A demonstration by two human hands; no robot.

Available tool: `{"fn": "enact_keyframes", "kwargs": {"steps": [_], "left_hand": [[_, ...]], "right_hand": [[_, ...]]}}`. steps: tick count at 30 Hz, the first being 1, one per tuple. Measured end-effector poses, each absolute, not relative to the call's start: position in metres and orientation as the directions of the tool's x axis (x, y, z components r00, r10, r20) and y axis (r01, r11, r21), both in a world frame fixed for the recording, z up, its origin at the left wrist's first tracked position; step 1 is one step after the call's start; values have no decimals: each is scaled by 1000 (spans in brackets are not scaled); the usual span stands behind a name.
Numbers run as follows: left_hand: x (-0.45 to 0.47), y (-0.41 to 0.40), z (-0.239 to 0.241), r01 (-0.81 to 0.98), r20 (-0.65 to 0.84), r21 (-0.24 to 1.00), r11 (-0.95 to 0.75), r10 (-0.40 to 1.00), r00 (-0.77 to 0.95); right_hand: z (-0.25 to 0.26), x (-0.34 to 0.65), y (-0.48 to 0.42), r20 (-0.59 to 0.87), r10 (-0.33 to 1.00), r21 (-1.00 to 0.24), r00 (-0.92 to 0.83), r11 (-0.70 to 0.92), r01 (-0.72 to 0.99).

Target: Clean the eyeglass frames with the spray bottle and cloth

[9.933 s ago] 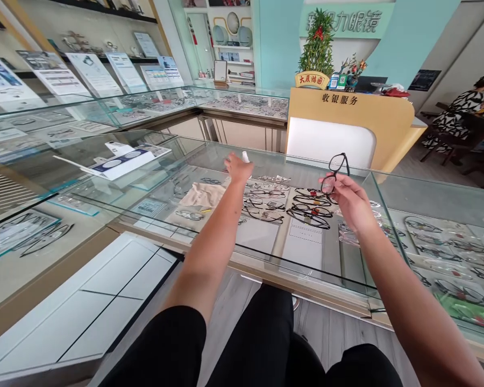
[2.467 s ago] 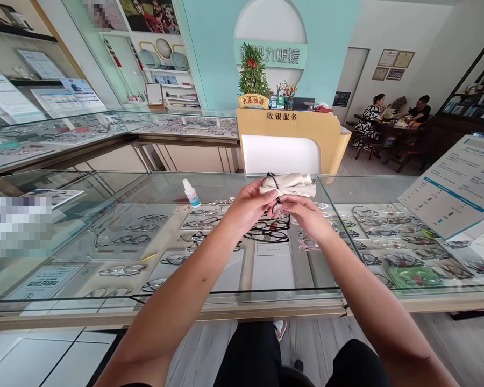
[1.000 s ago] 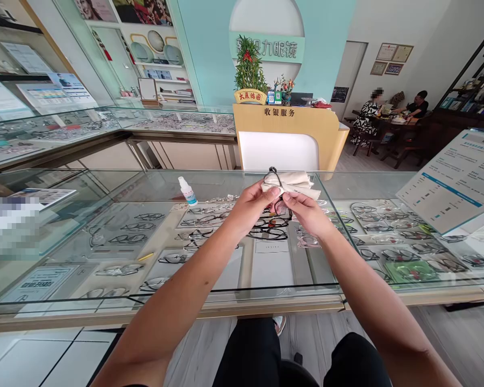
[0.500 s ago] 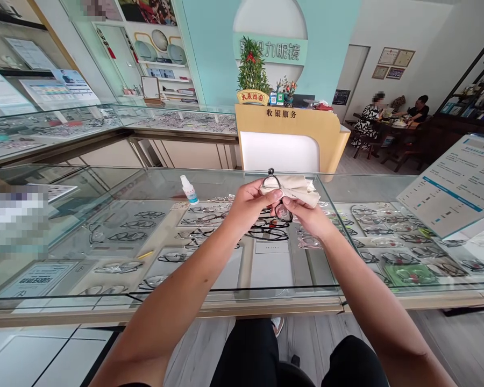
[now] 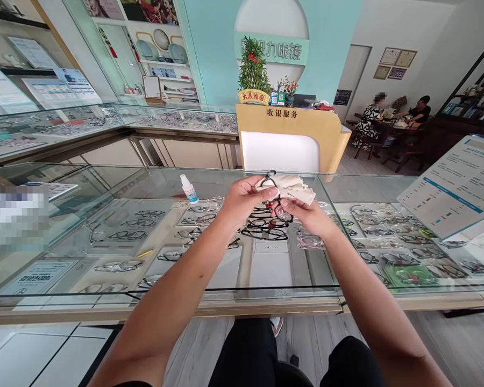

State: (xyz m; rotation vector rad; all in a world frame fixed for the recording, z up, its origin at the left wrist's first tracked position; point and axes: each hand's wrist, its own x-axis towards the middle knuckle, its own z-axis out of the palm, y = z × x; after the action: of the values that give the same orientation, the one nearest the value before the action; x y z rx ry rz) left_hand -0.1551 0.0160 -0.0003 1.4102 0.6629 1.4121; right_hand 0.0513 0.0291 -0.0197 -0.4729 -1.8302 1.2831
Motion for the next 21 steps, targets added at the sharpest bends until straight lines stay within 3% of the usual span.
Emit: {"fn": "enact_keyframes", "kwargs": {"steps": [8, 21], "left_hand": [[-155, 16, 3, -214, 360, 917, -336, 929, 85], [-154, 21, -4, -385, 379, 872, -302, 914, 142]], "right_hand": [[-18, 54, 29, 402, 692, -901, -600, 416, -124], [-23, 50, 30, 384, 743, -917, -548, 374, -136]]}}
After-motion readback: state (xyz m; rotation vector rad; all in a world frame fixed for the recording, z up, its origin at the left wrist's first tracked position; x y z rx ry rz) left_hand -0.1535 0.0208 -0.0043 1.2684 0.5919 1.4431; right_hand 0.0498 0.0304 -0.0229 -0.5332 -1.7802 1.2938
